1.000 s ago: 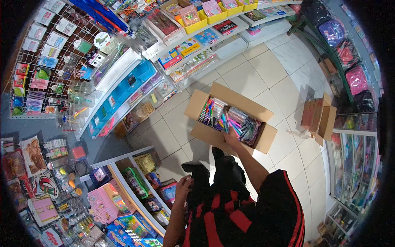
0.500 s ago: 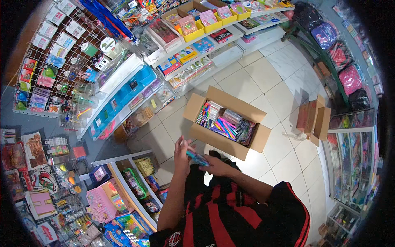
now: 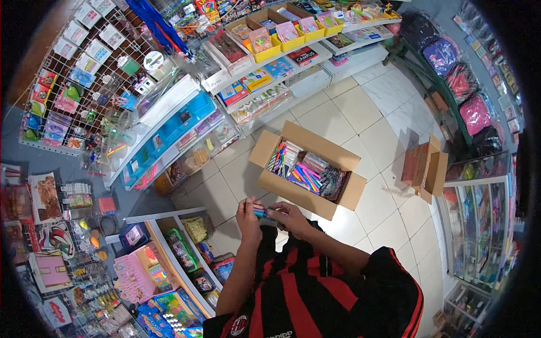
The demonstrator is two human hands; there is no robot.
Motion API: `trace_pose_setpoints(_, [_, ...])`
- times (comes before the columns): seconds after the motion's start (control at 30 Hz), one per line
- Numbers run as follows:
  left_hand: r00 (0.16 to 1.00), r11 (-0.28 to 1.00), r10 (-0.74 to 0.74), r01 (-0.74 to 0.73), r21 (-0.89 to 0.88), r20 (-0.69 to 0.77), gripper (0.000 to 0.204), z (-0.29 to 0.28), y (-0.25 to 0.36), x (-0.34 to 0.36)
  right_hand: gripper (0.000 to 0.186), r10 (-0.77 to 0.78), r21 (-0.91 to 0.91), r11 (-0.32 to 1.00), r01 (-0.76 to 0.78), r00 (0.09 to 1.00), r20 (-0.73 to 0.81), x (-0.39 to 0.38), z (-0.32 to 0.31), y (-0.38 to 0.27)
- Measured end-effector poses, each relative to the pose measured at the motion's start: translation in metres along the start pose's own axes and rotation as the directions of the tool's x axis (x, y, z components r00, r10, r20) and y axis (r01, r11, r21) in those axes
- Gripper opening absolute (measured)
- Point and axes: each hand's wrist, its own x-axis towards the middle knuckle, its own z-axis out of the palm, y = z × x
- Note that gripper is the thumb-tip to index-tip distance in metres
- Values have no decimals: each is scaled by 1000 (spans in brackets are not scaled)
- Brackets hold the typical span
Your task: Stocking and organizing pens and brushes in display cups at a store.
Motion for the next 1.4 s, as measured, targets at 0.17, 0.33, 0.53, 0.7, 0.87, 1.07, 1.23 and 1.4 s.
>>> trace_pose_setpoints(0.17, [1000,997,29,-30,68,12,19,0,3,-7,28,60,149,988,-41,991,-122,7,3,-5])
trace_pose_setpoints(0.33, [999,987,-11,5,158,35,19,-12,18,-15,24,106,20,994,-106,994,-31,9,-2,-22])
trace_pose_setpoints(0.53, [904,900,-332,219,376,269,38,-35,61,-20,26,76,-237,971,-31,979,187,19,-28,-28])
trace_pose_setpoints(0.7, [721,780,-419,-26,625,552,50,-37,61,-8,25,97,-530,838,131,920,380,5,-15,-69])
trace_pose_setpoints(0.87, [422,719,-670,165,675,611,36,-19,52,-16,36,-137,-597,662,453,856,498,10,-12,-70])
trace_pose_setpoints(1.07, [520,814,-568,239,529,638,26,-7,59,-37,35,-144,-656,630,415,893,427,-17,-11,-110])
trace_pose_setpoints(1.23, [607,902,-422,207,379,673,20,2,60,-44,31,-57,-216,969,116,963,263,-28,-14,-126])
trace_pose_setpoints(1.4, [715,957,-284,170,235,639,18,15,70,-53,39,-68,144,989,30,963,261,-26,-20,-119])
